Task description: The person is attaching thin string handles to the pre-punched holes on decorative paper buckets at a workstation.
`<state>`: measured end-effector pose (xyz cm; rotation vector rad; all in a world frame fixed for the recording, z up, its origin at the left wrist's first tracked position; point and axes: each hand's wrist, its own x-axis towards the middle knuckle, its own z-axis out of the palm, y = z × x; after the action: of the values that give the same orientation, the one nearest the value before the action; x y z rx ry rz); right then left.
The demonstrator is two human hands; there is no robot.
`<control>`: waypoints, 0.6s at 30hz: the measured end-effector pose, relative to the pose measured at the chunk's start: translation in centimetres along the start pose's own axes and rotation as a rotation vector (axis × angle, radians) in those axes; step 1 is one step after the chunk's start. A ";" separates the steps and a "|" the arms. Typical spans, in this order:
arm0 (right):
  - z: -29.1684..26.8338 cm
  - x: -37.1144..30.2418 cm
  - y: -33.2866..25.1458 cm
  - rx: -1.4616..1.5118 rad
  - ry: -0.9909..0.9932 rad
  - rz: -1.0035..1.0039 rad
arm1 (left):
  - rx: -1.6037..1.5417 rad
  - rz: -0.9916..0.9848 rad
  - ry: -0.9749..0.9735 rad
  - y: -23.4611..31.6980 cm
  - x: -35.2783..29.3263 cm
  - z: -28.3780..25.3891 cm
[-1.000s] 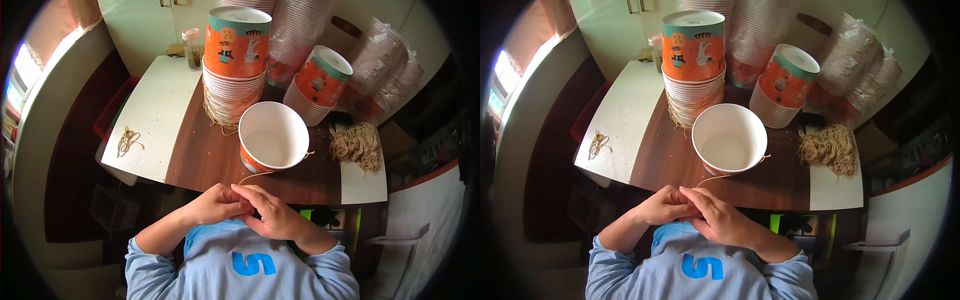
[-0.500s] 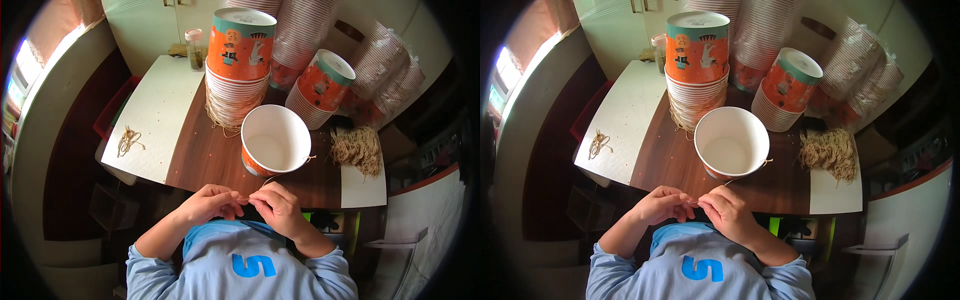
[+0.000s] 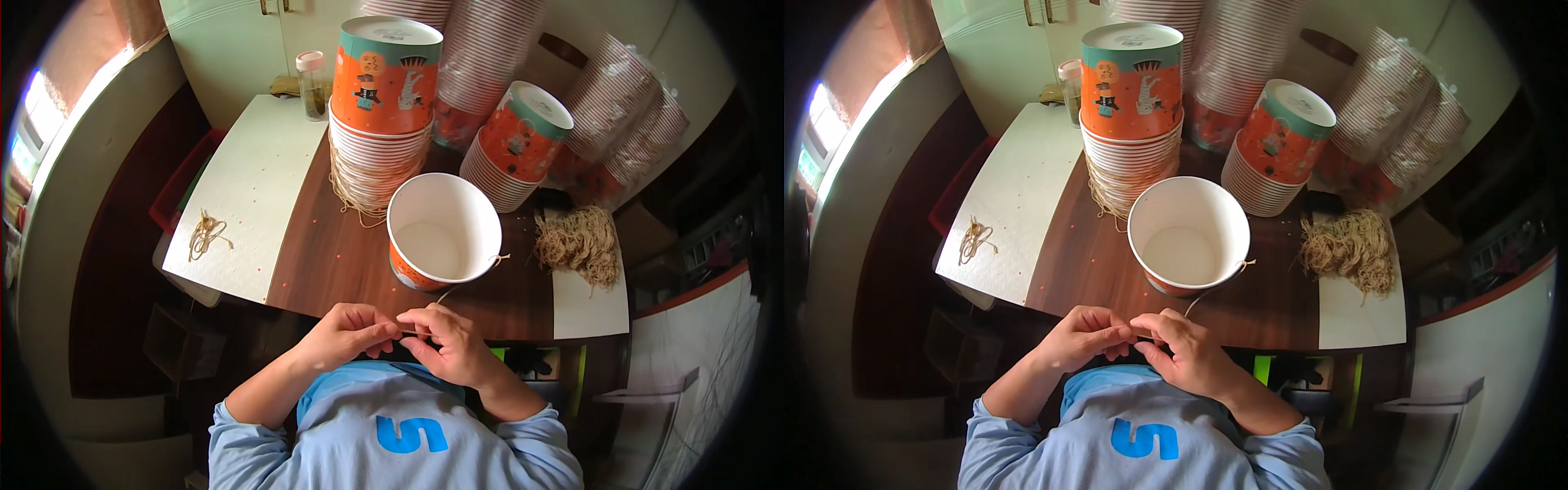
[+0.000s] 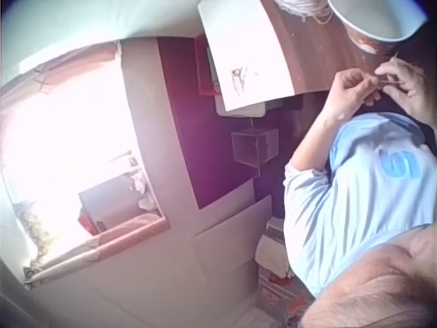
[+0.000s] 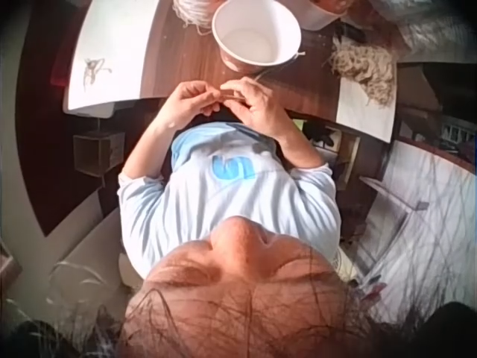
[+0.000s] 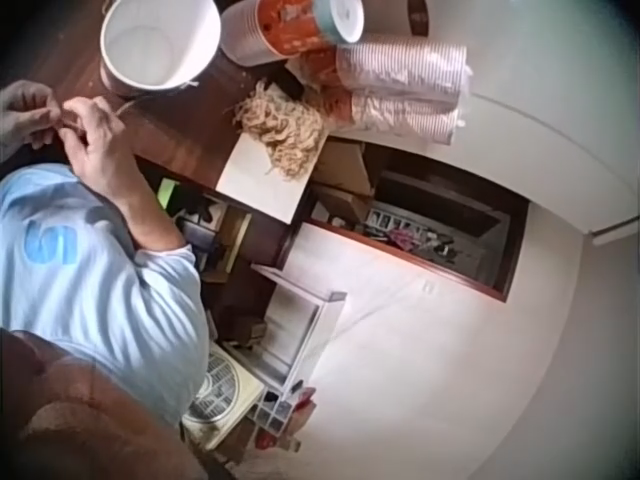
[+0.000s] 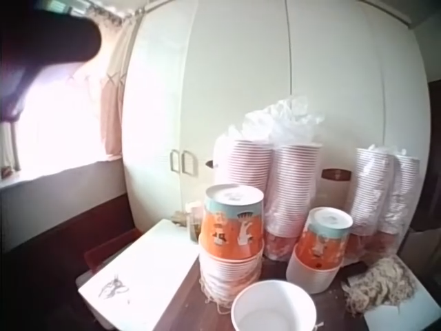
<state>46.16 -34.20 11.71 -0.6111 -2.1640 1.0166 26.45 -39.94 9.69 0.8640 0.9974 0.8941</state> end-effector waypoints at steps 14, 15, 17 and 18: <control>-1.0 0.3 0.9 -0.257 0.040 -0.265 | -0.007 0.121 0.001 0.5 0.4 0.5; -1.2 0.4 0.7 -0.260 0.047 -0.273 | 0.002 0.128 0.000 0.7 0.4 0.7; -1.3 0.4 0.4 -0.269 0.069 -0.306 | 0.034 0.170 0.002 1.4 0.2 0.8; -1.4 0.6 0.3 -0.278 0.084 -0.315 | 0.056 0.176 -0.004 1.7 0.3 0.7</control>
<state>46.84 -32.93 12.40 -0.4093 -2.2537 0.5201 26.82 -39.10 11.36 1.0124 0.9572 1.0160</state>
